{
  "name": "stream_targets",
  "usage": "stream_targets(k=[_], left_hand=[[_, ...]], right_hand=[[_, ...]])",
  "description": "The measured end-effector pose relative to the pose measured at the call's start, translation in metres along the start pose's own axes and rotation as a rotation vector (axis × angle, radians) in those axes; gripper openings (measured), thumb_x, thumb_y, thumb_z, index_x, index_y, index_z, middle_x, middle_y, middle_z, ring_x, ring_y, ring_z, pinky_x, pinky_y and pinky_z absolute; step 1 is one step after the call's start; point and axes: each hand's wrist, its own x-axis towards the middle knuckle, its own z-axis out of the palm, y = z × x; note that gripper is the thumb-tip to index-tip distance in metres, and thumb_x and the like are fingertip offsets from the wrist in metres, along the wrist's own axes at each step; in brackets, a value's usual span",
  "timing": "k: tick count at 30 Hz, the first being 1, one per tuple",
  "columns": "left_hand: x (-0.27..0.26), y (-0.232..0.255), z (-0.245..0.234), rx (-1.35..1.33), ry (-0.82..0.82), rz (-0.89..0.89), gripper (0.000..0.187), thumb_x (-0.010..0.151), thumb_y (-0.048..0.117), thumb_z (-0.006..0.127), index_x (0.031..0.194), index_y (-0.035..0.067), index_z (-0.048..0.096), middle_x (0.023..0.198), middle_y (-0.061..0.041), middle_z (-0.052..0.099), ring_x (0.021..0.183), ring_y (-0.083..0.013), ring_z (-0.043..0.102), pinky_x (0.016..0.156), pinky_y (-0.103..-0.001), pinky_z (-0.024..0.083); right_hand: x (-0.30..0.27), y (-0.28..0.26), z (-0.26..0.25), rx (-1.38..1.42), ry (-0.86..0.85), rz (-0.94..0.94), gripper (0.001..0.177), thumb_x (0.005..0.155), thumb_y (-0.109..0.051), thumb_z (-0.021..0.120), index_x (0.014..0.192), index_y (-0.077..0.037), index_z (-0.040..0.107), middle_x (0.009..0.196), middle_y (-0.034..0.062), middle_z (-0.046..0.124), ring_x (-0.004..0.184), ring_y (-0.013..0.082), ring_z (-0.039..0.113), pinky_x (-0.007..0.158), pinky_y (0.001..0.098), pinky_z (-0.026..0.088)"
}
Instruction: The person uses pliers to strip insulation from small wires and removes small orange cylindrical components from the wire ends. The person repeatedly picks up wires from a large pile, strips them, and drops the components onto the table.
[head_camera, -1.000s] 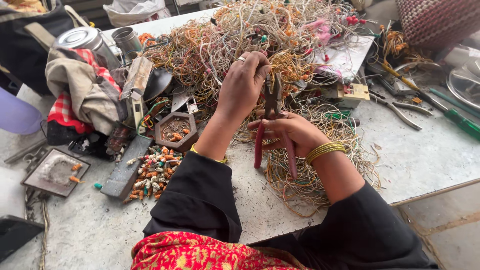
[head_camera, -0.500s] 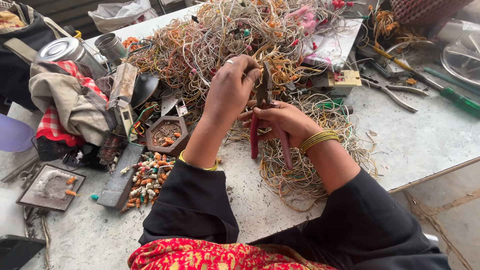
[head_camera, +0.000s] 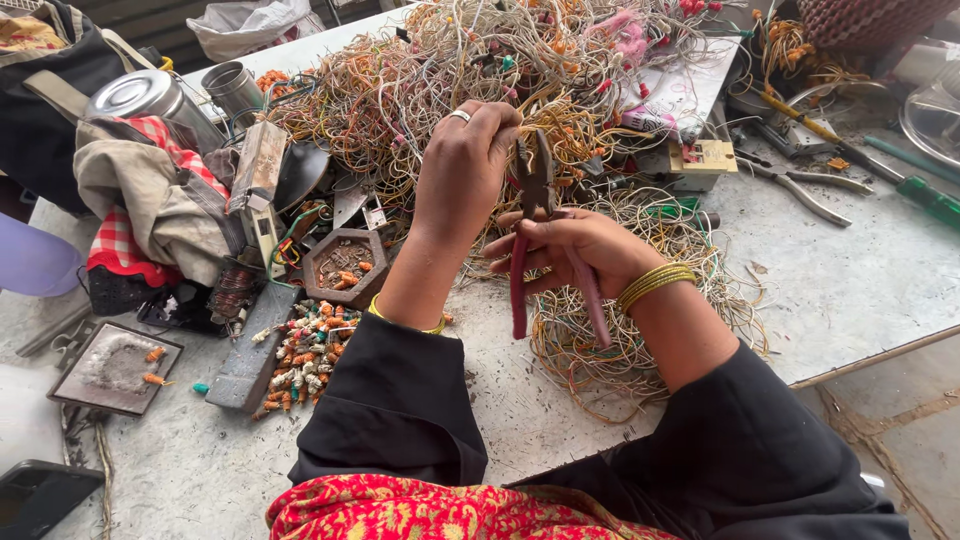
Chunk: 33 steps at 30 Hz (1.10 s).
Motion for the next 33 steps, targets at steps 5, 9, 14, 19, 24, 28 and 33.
stream_targets(k=[5, 9, 14, 19, 24, 28, 33], left_hand=[[0.0, 0.004, -0.001, -0.048, -0.033, -0.075, 0.009, 0.099, 0.012, 0.07, 0.104, 0.004, 0.068, 0.098, -0.011, 0.071, 0.092, -0.0329, 0.069, 0.082, -0.044, 0.053], [0.002, 0.01, -0.002, -0.082, -0.038, -0.054, 0.009, 0.098, 0.011, 0.07, 0.103, 0.004, 0.07, 0.098, -0.011, 0.071, 0.091, -0.0322, 0.069, 0.081, -0.044, 0.053], [0.001, 0.016, -0.002, -0.076, -0.057, -0.059, 0.011, 0.094, 0.011, 0.072, 0.102, 0.003, 0.072, 0.097, -0.014, 0.068, 0.088, -0.0315, 0.069, 0.078, -0.043, 0.053], [-0.001, 0.015, 0.0, -0.158, -0.173, -0.185, 0.011, 0.095, 0.011, 0.071, 0.102, 0.003, 0.073, 0.093, -0.012, 0.071, 0.083, -0.0291, 0.071, 0.075, -0.041, 0.055], [-0.002, 0.008, 0.001, -0.224, -0.185, -0.216, 0.015, 0.093, 0.013, 0.072, 0.104, 0.002, 0.073, 0.095, -0.013, 0.075, 0.086, -0.0266, 0.073, 0.076, -0.038, 0.056], [-0.002, 0.007, 0.002, -0.237, -0.212, -0.281, 0.016, 0.095, 0.015, 0.072, 0.105, 0.003, 0.073, 0.095, -0.012, 0.075, 0.083, -0.0236, 0.074, 0.075, -0.036, 0.056], [0.0, 0.016, 0.004, -0.269, -0.255, -0.411, 0.019, 0.097, 0.02, 0.069, 0.105, 0.003, 0.07, 0.093, -0.011, 0.073, 0.075, -0.0222, 0.074, 0.069, -0.036, 0.057]], right_hand=[[0.0, 0.0, -0.005, -0.04, 0.003, 0.021, 0.047, 0.1, -0.024, 0.055, 0.141, 0.0, 0.052, 0.125, 0.0216, 0.071, 0.115, 0.0325, 0.07, 0.092, 0.0506, 0.06], [0.001, 0.001, -0.007, -0.043, 0.009, 0.024, 0.046, 0.101, -0.024, 0.055, 0.139, 0.002, 0.054, 0.122, 0.0223, 0.072, 0.114, 0.0325, 0.071, 0.091, 0.0503, 0.061], [0.007, -0.001, -0.018, -0.021, 0.016, 0.002, 0.041, 0.101, -0.024, 0.054, 0.134, 0.0, 0.057, 0.123, 0.0212, 0.072, 0.111, 0.0306, 0.072, 0.09, 0.0486, 0.062], [0.014, 0.001, -0.022, -0.023, 0.057, -0.036, 0.033, 0.103, -0.025, 0.056, 0.127, -0.002, 0.057, 0.119, 0.0196, 0.074, 0.106, 0.0265, 0.073, 0.088, 0.0483, 0.063], [0.019, 0.002, -0.019, -0.043, 0.119, -0.025, 0.034, 0.1, -0.027, 0.056, 0.125, -0.006, 0.065, 0.099, 0.0104, 0.075, 0.091, 0.0208, 0.073, 0.079, 0.0435, 0.063], [0.024, 0.011, -0.015, 0.03, 0.145, -0.091, 0.03, 0.102, -0.026, 0.058, 0.119, -0.003, 0.064, 0.084, 0.0049, 0.068, 0.075, 0.019, 0.068, 0.071, 0.0412, 0.062], [0.033, 0.023, -0.009, 0.114, 0.223, -0.215, 0.026, 0.105, -0.027, 0.061, 0.104, -0.001, 0.061, 0.074, 0.0038, 0.059, 0.067, 0.0177, 0.064, 0.064, 0.0377, 0.058]])
